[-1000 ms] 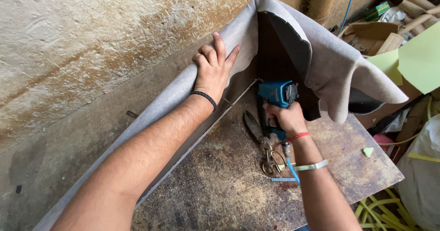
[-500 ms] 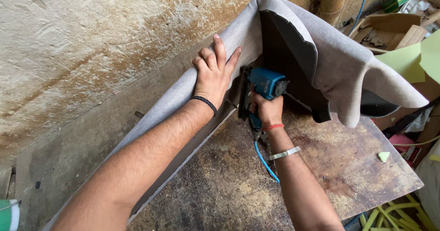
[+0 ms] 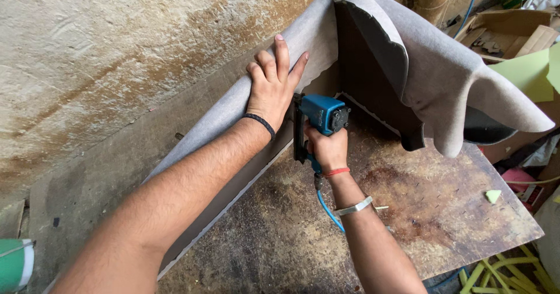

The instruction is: The person cuts beige upholstery fabric with shears, pulls the fabric taut over a long wooden furniture frame, and staples it in place using a pneumatic nail gun, folding the fabric around a corner and stapling the folded edge down.

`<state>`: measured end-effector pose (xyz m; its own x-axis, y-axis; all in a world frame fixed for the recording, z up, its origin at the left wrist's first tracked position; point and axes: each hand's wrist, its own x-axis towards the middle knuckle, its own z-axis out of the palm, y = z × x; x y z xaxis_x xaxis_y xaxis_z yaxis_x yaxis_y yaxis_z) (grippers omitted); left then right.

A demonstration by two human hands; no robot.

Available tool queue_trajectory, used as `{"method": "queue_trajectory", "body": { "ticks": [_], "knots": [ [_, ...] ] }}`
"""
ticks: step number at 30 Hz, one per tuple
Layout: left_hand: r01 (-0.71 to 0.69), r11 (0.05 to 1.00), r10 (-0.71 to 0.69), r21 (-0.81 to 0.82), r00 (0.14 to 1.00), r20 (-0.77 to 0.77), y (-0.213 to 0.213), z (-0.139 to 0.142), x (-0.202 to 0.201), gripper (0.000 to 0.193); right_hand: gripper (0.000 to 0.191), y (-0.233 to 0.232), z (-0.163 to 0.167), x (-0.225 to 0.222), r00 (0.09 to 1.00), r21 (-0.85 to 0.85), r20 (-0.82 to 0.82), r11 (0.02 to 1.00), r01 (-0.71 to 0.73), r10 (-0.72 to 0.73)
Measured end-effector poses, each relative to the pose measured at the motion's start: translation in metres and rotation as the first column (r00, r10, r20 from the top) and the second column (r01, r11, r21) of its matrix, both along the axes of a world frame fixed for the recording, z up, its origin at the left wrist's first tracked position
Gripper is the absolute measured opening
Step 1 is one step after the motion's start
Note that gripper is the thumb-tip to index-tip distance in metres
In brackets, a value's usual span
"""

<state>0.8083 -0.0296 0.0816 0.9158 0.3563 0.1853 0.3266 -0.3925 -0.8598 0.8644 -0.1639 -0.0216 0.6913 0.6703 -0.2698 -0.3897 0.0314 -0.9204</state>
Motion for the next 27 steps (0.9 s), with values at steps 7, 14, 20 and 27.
{"method": "queue_trajectory", "body": {
  "ticks": [7, 14, 20, 27],
  "knots": [
    [0.009, 1.000, -0.010, -0.016, 0.999, -0.036, 0.000, 0.002, -0.003, 0.070, 0.007, -0.005, -0.007, -0.014, 0.998, 0.058, -0.033, 0.997, -0.055, 0.057],
    [0.074, 0.997, -0.074, -0.021, 0.997, -0.003, -0.005, 0.011, -0.007, 0.070, 0.009, -0.009, -0.020, -0.038, 0.997, 0.026, 0.023, 0.997, -0.077, 0.077],
    [0.009, 0.856, -0.030, -0.517, 0.999, -0.032, 0.003, 0.052, -0.040, 0.077, 0.012, -0.015, -0.020, -0.045, 0.981, -0.009, 0.093, 0.986, -0.168, 0.168],
    [0.093, 0.913, -0.087, -0.397, 0.996, 0.033, -0.003, 0.055, -0.062, 0.071, 0.022, -0.021, -0.021, -0.060, 0.950, -0.148, 0.235, 0.973, -0.175, 0.207]
  ]
}}
